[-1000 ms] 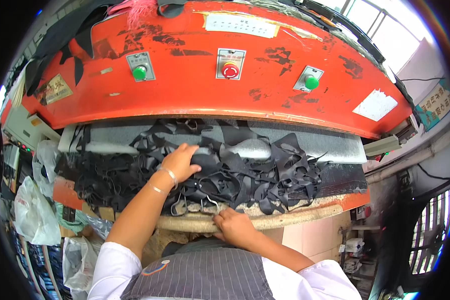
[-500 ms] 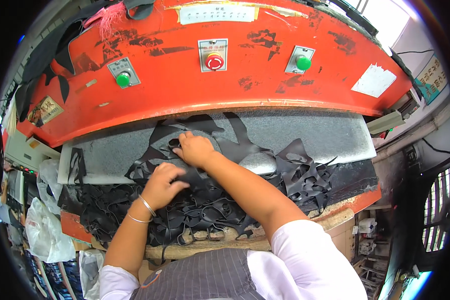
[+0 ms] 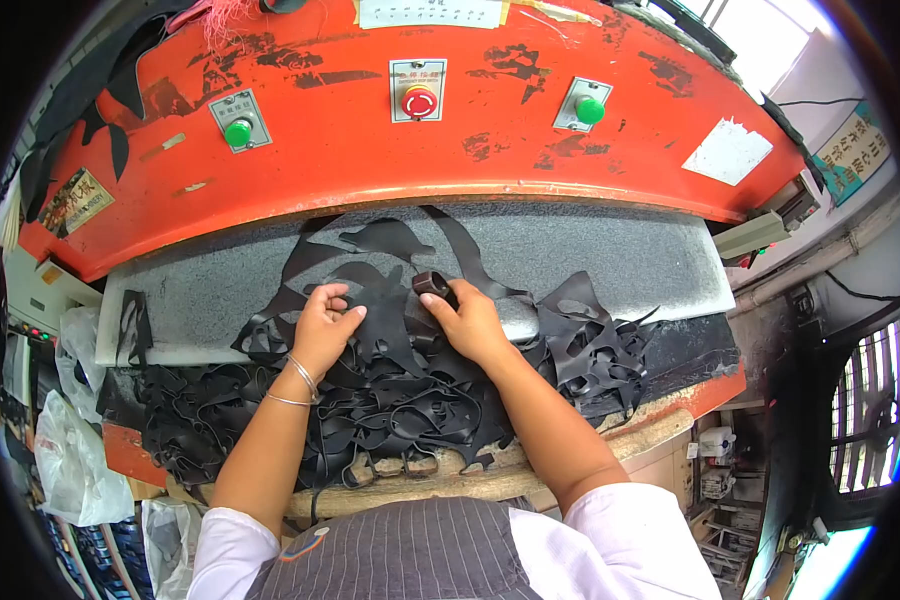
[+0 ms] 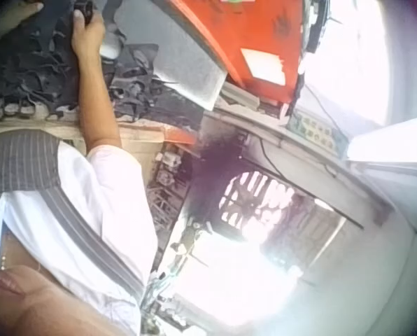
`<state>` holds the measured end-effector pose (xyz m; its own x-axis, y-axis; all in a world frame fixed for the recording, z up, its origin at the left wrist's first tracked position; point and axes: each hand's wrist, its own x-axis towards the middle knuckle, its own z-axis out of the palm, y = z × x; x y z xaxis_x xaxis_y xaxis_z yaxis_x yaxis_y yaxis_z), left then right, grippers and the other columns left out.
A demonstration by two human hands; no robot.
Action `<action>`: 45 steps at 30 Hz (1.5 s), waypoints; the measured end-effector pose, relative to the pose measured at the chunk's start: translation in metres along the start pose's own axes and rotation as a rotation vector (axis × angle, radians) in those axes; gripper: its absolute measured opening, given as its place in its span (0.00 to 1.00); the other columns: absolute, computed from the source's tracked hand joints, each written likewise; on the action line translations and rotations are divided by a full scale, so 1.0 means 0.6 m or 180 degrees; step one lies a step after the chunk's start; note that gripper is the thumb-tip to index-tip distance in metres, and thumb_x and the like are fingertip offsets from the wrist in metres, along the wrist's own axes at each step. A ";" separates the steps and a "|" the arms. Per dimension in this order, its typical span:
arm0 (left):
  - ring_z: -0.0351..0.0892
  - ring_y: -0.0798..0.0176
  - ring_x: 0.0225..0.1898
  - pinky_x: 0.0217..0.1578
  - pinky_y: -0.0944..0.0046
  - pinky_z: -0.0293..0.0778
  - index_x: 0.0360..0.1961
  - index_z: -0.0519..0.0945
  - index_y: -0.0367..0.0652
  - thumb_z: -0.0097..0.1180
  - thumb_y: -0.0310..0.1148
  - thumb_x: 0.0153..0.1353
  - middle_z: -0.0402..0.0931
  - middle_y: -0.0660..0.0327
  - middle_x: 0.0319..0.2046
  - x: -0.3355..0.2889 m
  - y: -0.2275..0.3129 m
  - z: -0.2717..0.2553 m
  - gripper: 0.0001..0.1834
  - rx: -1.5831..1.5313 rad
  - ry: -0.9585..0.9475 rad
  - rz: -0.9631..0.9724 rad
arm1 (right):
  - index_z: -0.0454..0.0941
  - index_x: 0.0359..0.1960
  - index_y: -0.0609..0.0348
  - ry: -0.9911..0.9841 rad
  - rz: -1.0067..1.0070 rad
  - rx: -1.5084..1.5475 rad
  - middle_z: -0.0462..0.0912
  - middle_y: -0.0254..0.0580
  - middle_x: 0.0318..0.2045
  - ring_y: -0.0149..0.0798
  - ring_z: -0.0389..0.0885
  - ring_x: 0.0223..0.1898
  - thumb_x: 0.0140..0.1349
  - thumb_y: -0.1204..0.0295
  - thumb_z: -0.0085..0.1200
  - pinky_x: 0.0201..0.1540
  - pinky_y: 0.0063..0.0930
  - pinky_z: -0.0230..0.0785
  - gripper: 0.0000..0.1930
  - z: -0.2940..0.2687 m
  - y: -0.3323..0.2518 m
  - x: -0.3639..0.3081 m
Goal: Using a hydraulic press and metal dies to cut shoe components from a leather sheet.
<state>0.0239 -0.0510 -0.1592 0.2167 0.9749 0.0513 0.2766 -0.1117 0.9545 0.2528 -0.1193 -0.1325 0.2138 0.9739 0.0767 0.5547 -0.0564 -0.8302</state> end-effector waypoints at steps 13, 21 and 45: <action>0.76 0.41 0.49 0.52 0.52 0.72 0.45 0.78 0.31 0.68 0.47 0.50 0.77 0.43 0.44 0.054 0.098 0.016 0.30 0.2843 -0.0870 -0.0542 | 0.76 0.45 0.65 0.0986 0.0408 -0.0297 0.81 0.49 0.32 0.43 0.81 0.33 0.60 0.60 0.60 0.36 0.36 0.73 0.21 -0.127 0.080 -0.073; 0.69 0.64 0.18 0.19 0.59 0.66 0.44 0.72 0.34 0.59 0.35 0.57 0.64 0.63 0.17 0.019 0.114 0.004 0.18 -0.0009 0.0030 -0.0592 | 0.72 0.50 0.62 0.0961 0.0406 -0.1416 0.73 0.54 0.43 0.59 0.78 0.42 0.55 0.66 0.59 0.44 0.46 0.73 0.22 -0.140 0.089 -0.076; 0.64 0.50 0.65 0.65 0.46 0.56 0.54 0.79 0.47 0.52 0.39 0.63 0.72 0.56 0.58 -0.044 0.047 0.080 0.19 0.2546 -0.0483 0.1665 | 0.77 0.47 0.67 0.0467 -0.0580 -0.0469 0.78 0.61 0.41 0.60 0.79 0.42 0.50 0.65 0.64 0.46 0.43 0.73 0.24 -0.043 -0.049 0.015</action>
<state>0.0710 -0.0890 -0.1481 0.5966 0.7356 0.3208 0.6542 -0.6773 0.3365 0.2592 -0.1148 -0.0933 0.2079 0.9292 0.3055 0.7034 0.0750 -0.7069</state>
